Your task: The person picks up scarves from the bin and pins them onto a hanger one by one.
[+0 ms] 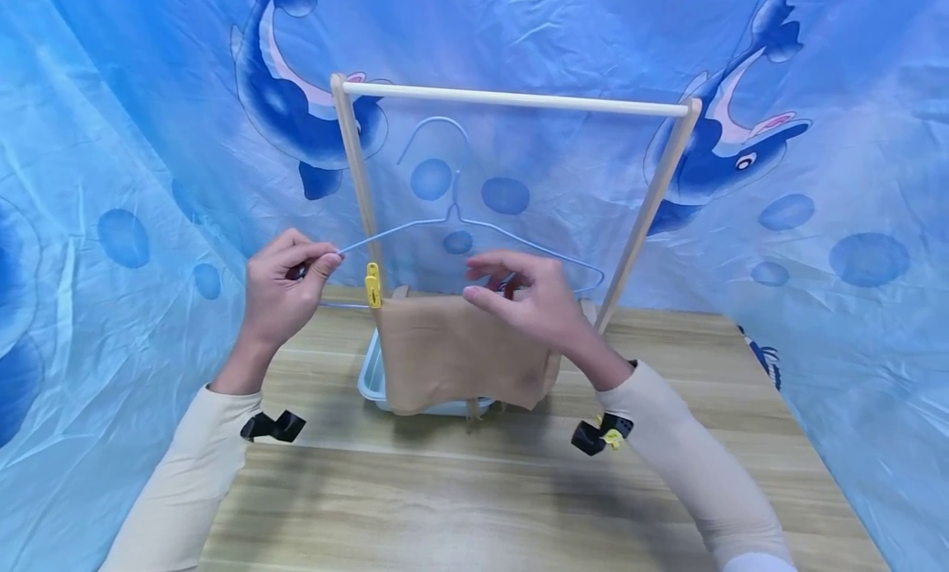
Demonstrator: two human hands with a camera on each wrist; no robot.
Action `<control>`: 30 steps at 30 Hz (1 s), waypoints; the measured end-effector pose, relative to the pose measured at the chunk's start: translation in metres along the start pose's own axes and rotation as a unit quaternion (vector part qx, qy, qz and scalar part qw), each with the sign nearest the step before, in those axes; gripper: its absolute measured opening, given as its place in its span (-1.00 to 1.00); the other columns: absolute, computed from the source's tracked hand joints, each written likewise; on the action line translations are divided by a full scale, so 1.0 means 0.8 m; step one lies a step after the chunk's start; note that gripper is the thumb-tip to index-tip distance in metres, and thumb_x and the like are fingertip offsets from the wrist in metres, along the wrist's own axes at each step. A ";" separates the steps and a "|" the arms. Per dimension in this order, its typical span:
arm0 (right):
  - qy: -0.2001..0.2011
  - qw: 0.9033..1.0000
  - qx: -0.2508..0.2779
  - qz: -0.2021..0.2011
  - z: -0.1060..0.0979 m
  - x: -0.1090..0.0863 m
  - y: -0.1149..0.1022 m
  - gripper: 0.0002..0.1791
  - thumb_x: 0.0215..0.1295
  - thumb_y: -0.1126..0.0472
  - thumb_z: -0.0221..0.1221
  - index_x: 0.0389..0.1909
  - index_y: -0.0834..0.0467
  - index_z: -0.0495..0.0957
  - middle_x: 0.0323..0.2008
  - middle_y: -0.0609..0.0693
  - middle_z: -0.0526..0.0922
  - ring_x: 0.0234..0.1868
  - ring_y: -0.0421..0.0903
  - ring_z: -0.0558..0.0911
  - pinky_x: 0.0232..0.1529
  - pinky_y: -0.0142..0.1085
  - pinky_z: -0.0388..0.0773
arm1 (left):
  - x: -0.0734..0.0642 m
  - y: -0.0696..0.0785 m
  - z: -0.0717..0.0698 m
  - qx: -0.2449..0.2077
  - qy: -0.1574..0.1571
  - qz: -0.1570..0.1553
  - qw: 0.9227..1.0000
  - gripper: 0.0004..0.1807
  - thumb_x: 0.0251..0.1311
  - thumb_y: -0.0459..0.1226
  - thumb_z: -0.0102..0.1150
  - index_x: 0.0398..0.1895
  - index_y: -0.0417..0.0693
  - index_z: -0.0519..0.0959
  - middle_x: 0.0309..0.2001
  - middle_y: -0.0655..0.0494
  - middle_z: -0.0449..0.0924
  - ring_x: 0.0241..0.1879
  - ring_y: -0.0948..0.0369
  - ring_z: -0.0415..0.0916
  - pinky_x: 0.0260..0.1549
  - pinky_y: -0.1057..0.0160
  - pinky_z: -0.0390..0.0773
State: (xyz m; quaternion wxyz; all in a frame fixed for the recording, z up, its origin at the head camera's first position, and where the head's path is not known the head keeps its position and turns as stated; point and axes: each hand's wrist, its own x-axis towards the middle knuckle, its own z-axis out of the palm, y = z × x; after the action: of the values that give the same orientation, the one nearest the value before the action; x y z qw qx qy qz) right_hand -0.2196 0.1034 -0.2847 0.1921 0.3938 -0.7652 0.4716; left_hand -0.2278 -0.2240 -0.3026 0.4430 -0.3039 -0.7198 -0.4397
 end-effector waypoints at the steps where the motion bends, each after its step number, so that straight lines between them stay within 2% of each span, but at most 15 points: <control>1: 0.004 1.000 -0.001 -0.001 -0.006 -0.005 0.001 -0.68 0.24 0.24 0.42 0.02 0.17 0.72 -0.20 -0.03 0.79 -0.34 -0.21 0.68 -0.37 -0.31 0.61 | 0.000 0.000 -0.001 0.002 0.001 0.000 1.000 -0.93 0.08 -0.62 0.39 -0.36 -0.54 0.69 -0.45 -0.02 0.53 -0.50 0.40 0.29 -0.53 0.49 0.20; 6: 0.025 1.000 -0.008 0.004 -0.032 -0.037 0.013 -0.69 0.22 0.33 0.42 0.00 0.18 0.72 -0.20 0.01 0.79 -0.34 -0.18 0.68 -0.42 -0.34 0.60 | 0.001 0.001 -0.003 0.007 0.004 -0.003 1.000 -0.93 0.07 -0.63 0.39 -0.35 -0.51 0.71 -0.46 -0.01 0.53 -0.49 0.41 0.29 -0.53 0.50 0.21; 11: 0.055 0.998 -0.010 0.031 -0.051 -0.073 0.028 -0.68 0.19 0.41 0.40 -0.02 0.22 0.72 -0.21 0.03 0.79 -0.35 -0.20 0.67 -0.39 -0.39 0.60 | 0.003 0.001 -0.005 0.013 -0.001 0.004 1.000 -0.93 0.09 -0.64 0.36 -0.34 -0.48 0.72 -0.45 -0.05 0.53 -0.49 0.40 0.30 -0.52 0.49 0.22; 16: 0.078 0.995 -0.014 0.069 -0.062 -0.108 0.045 -0.69 0.17 0.44 0.40 -0.04 0.25 0.72 -0.21 0.10 0.78 -0.34 -0.22 0.64 -0.36 -0.42 0.58 | 0.003 0.000 -0.006 0.013 0.000 0.003 1.000 -0.90 0.09 -0.67 0.34 -0.34 -0.46 0.73 -0.44 0.01 0.53 -0.51 0.39 0.29 -0.54 0.48 0.21; 21: 0.085 0.990 -0.030 0.110 -0.066 -0.144 0.065 -0.72 0.21 0.39 0.40 -0.03 0.25 0.72 -0.21 0.08 0.78 -0.33 -0.23 0.65 -0.36 -0.43 0.59 | 0.002 0.001 -0.007 0.017 0.000 0.001 1.000 -0.87 0.06 -0.68 0.34 -0.34 -0.43 0.74 -0.45 0.07 0.52 -0.51 0.38 0.27 -0.54 0.47 0.20; 26: 0.082 0.981 -0.064 0.162 -0.062 -0.182 0.093 -0.71 0.24 0.26 0.42 -0.02 0.20 0.73 -0.21 0.05 0.79 -0.33 -0.25 0.66 -0.37 -0.42 0.60 | 0.002 0.002 -0.004 0.015 0.001 0.000 1.000 -0.87 0.05 -0.68 0.35 -0.34 -0.43 0.74 -0.46 0.08 0.52 -0.50 0.39 0.28 -0.53 0.48 0.21; 30: 0.072 0.966 -0.111 0.220 -0.061 -0.211 0.116 -0.68 0.23 0.10 0.45 -0.02 0.11 0.74 -0.22 0.00 0.80 -0.33 -0.26 0.67 -0.35 -0.41 0.61 | 0.001 0.001 -0.001 0.013 -0.001 -0.001 1.000 -0.88 0.04 -0.68 0.36 -0.35 -0.45 0.73 -0.45 0.11 0.52 -0.48 0.38 0.30 -0.52 0.48 0.23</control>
State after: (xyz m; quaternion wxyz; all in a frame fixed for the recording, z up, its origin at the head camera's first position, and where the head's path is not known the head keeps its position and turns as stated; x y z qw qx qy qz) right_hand -0.1917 0.2399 -0.4265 0.1805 0.1569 -0.8650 0.4410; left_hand -0.2269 -0.2243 -0.3011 0.4462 -0.2981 -0.7258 -0.4304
